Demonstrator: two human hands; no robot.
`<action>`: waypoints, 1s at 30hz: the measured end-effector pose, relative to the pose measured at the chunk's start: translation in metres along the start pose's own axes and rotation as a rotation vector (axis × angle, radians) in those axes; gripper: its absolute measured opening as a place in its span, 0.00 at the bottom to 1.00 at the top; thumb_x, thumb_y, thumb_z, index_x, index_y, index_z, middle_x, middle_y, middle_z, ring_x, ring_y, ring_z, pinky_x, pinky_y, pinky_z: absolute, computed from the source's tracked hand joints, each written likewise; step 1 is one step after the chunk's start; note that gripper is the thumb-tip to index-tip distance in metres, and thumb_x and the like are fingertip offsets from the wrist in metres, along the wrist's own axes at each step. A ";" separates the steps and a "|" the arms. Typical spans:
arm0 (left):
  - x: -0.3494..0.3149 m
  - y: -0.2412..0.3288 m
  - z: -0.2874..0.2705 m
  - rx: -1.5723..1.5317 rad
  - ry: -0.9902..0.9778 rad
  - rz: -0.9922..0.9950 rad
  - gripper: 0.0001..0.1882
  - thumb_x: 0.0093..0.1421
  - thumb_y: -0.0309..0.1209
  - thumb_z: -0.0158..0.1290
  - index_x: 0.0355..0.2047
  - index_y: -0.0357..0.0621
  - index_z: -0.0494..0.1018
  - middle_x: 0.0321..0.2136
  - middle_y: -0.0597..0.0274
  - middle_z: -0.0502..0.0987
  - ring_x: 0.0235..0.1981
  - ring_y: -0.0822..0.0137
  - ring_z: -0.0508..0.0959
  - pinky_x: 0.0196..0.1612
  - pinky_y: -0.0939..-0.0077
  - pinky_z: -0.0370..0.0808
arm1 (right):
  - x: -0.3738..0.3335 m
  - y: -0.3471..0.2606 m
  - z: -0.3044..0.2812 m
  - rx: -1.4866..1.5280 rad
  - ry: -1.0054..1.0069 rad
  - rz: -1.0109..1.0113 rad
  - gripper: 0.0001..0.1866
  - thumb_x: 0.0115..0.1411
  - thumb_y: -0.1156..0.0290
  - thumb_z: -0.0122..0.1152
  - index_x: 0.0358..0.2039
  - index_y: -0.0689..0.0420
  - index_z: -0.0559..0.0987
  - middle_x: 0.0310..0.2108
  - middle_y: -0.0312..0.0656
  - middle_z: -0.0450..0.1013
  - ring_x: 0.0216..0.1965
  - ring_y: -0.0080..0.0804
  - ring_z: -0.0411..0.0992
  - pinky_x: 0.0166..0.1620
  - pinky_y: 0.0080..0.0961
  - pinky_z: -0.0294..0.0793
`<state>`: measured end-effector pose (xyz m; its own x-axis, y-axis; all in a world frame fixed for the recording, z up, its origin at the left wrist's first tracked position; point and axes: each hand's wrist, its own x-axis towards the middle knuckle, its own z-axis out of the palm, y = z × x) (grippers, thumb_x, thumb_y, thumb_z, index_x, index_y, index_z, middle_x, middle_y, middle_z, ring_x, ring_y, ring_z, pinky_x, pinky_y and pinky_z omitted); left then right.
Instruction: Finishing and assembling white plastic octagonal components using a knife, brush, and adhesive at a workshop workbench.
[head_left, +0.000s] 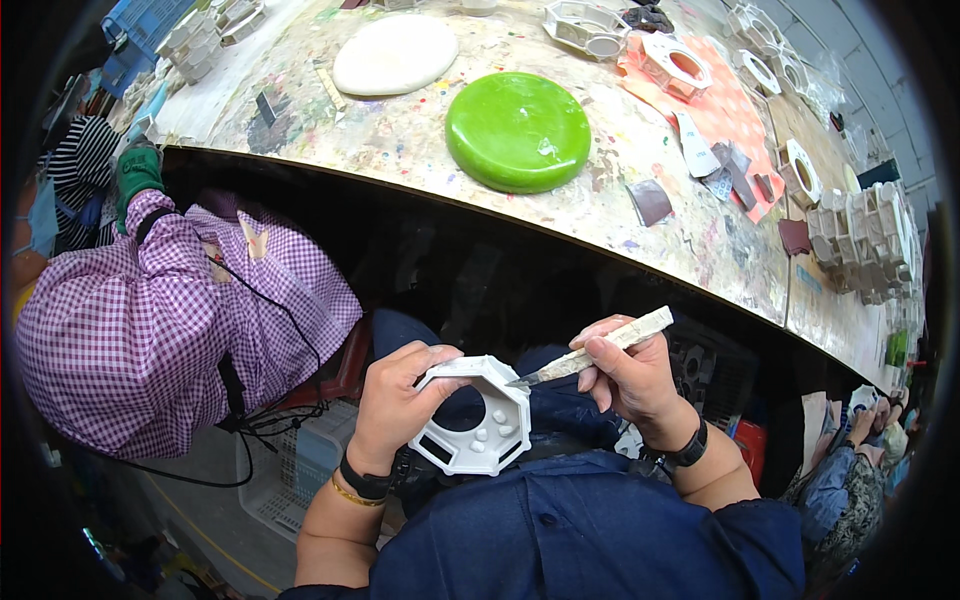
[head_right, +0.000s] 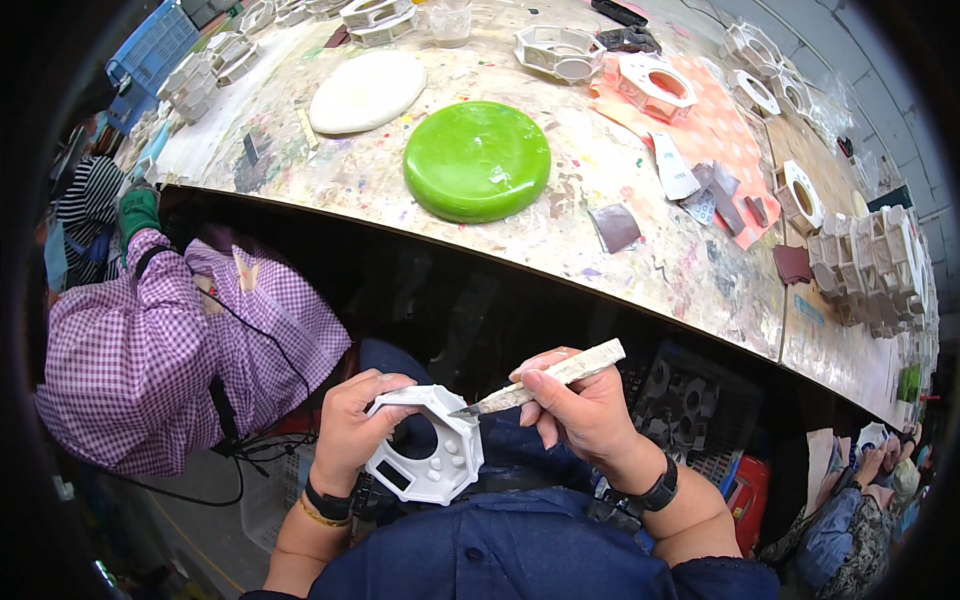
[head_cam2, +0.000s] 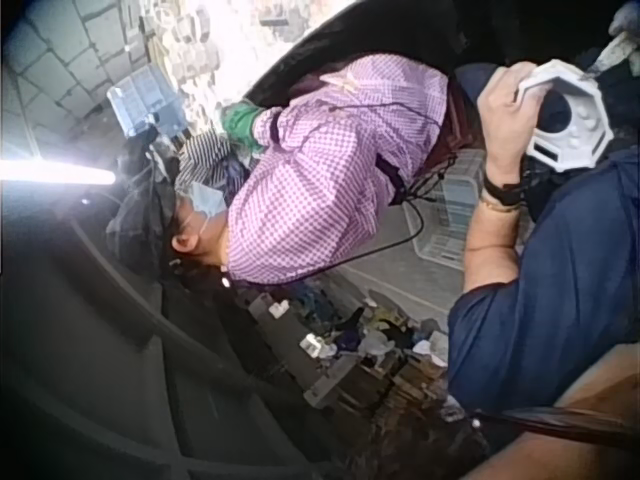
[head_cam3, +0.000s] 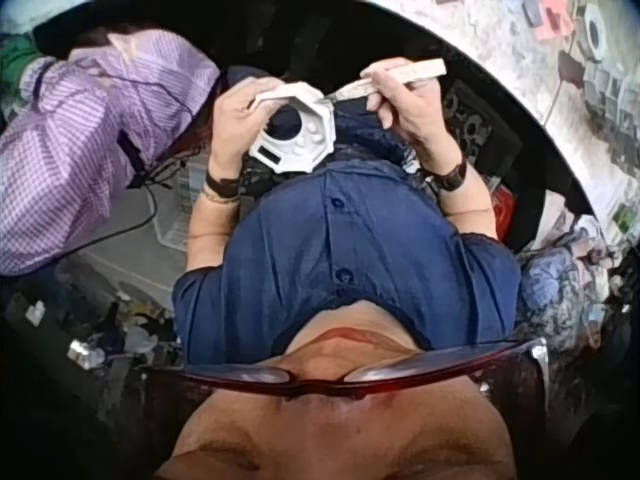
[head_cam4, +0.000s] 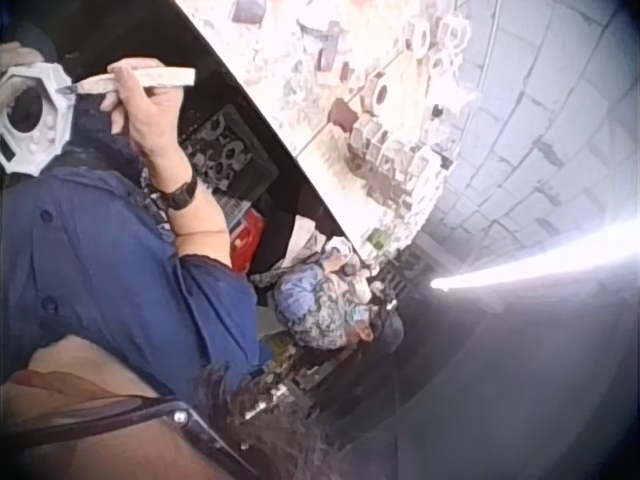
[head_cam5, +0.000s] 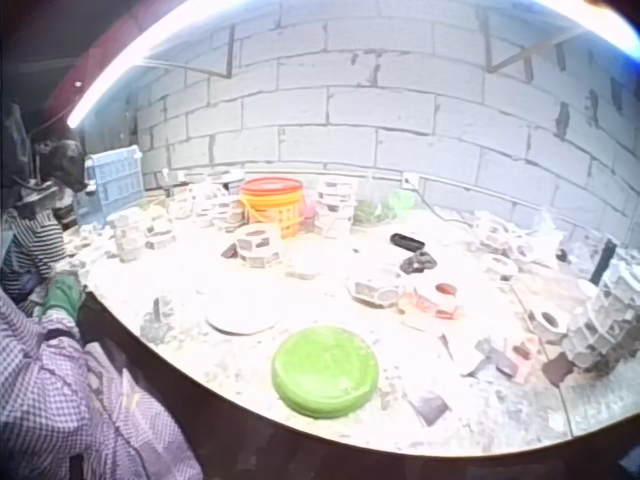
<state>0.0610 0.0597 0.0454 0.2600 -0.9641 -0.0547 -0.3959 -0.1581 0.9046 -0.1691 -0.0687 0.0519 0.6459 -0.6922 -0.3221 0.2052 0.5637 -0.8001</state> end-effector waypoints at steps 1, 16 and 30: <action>0.000 0.000 -0.001 0.001 -0.001 0.000 0.12 0.48 0.23 0.61 0.35 0.35 0.78 0.27 0.57 0.79 0.26 0.66 0.79 0.30 0.78 0.73 | 0.000 0.000 -0.001 -0.003 -0.007 0.007 0.06 0.62 0.75 0.57 0.36 0.65 0.77 0.24 0.44 0.75 0.17 0.20 0.72 0.14 0.11 0.66; 0.000 -0.002 0.004 -0.026 0.025 0.038 0.11 0.48 0.20 0.57 0.34 0.35 0.79 0.25 0.61 0.78 0.24 0.73 0.76 0.26 0.83 0.70 | -0.001 0.001 -0.001 -0.065 0.031 -0.019 0.07 0.61 0.75 0.57 0.34 0.66 0.77 0.19 0.46 0.75 0.12 0.22 0.70 0.12 0.11 0.66; 0.000 -0.002 0.004 -0.019 0.016 0.030 0.11 0.48 0.20 0.58 0.35 0.35 0.79 0.25 0.62 0.77 0.24 0.73 0.76 0.26 0.83 0.69 | -0.002 0.002 -0.007 -0.050 -0.004 -0.014 0.06 0.61 0.76 0.56 0.35 0.67 0.77 0.20 0.47 0.75 0.14 0.23 0.72 0.12 0.11 0.68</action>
<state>0.0581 0.0590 0.0420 0.2621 -0.9648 -0.0211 -0.3869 -0.1251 0.9136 -0.1751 -0.0691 0.0475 0.6462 -0.6978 -0.3089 0.1772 0.5310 -0.8286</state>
